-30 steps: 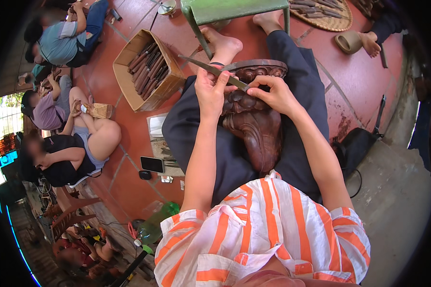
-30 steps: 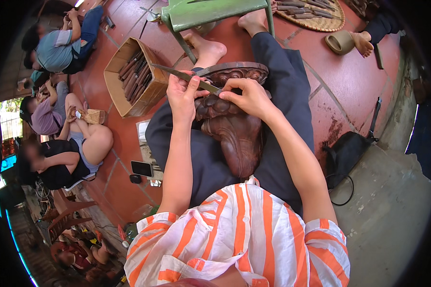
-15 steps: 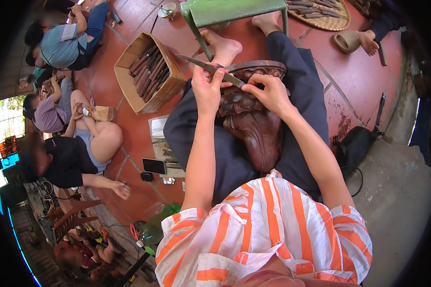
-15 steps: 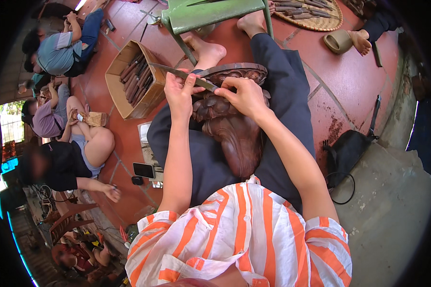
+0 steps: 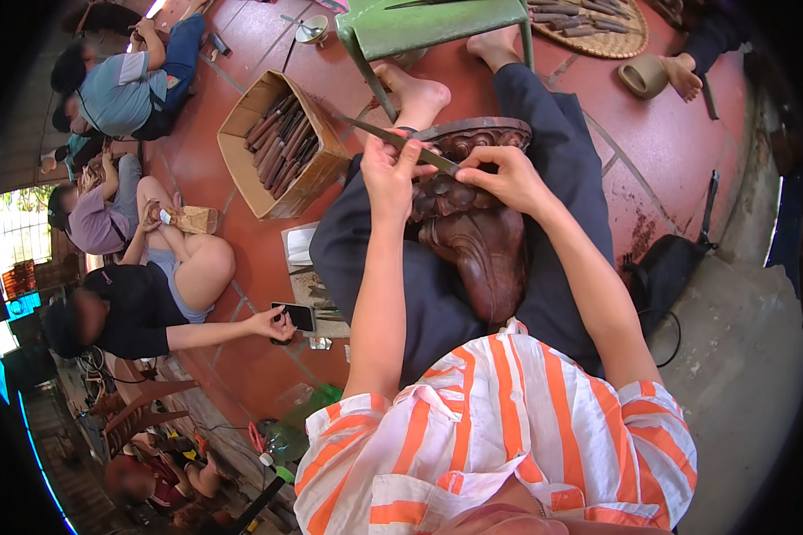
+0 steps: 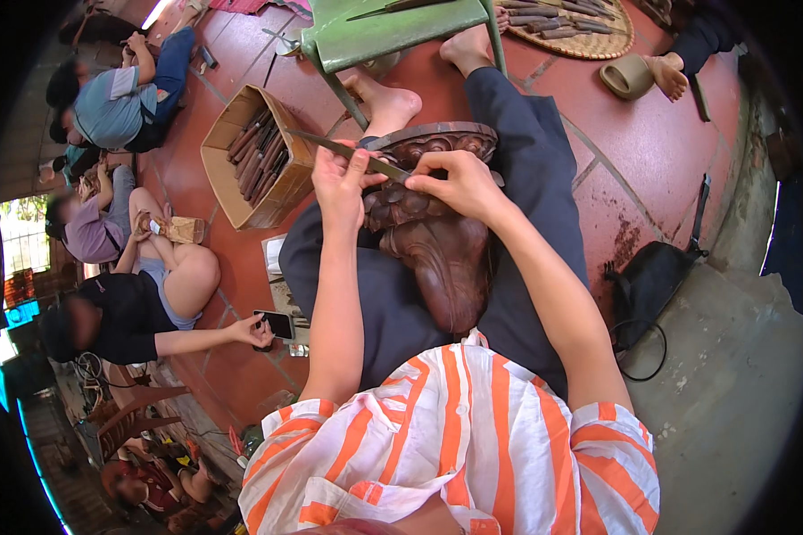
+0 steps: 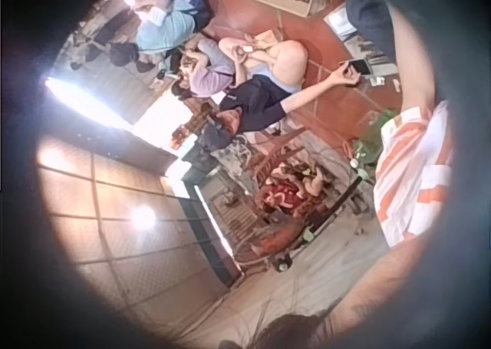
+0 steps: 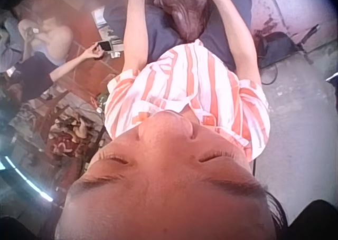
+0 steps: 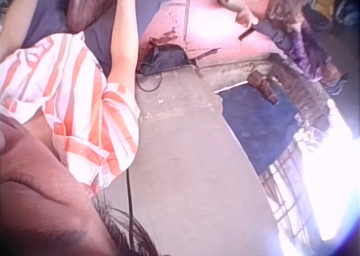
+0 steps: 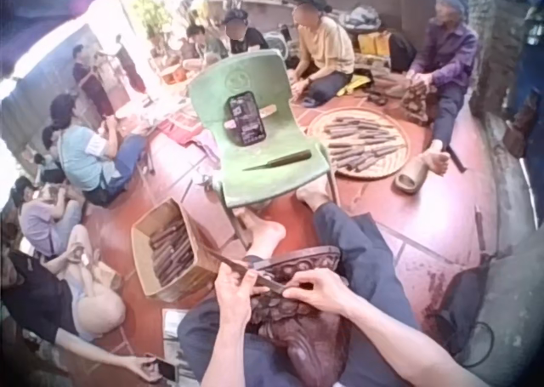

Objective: The person carves a dark wooden object resting on their lap using a small carving knife. They hold the object with one hand and carefully shape the surface with the other, occasionally adjusting their grip.

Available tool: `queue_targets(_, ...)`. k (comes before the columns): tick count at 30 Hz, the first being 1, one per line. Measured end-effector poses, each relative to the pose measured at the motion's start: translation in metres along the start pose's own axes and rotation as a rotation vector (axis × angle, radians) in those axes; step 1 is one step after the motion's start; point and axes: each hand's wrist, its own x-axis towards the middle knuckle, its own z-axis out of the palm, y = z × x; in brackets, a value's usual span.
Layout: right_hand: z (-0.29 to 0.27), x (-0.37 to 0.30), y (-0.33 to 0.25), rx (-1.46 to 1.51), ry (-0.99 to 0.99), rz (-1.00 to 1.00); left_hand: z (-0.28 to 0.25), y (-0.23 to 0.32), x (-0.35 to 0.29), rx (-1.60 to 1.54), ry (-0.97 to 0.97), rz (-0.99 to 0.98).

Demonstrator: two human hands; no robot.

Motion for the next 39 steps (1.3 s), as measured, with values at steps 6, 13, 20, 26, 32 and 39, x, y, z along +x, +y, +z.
queue_targets(6,0.007,0.001,-0.021,-0.236,0.056,0.128,-0.005,0.000,0.009,0.053,-0.012,0.023)
queue_targets(13,-0.002,0.000,-0.002,0.012,-0.012,0.042,-0.003,-0.005,0.006,-0.032,-0.024,-0.013)
queue_targets(20,0.004,0.003,-0.007,-0.019,0.028,0.061,-0.007,-0.004,0.014,-0.017,-0.048,-0.015)
queue_targets(26,0.002,0.003,-0.013,-0.152,0.030,0.059,-0.011,-0.009,0.015,-0.045,-0.042,-0.055)
queue_targets(32,0.002,0.001,-0.001,0.006,0.006,0.042,-0.008,-0.008,0.012,-0.064,-0.055,-0.053)
queue_targets(39,0.010,0.002,-0.026,-0.227,0.075,0.224,-0.014,-0.012,0.024,-0.014,-0.083,-0.035)
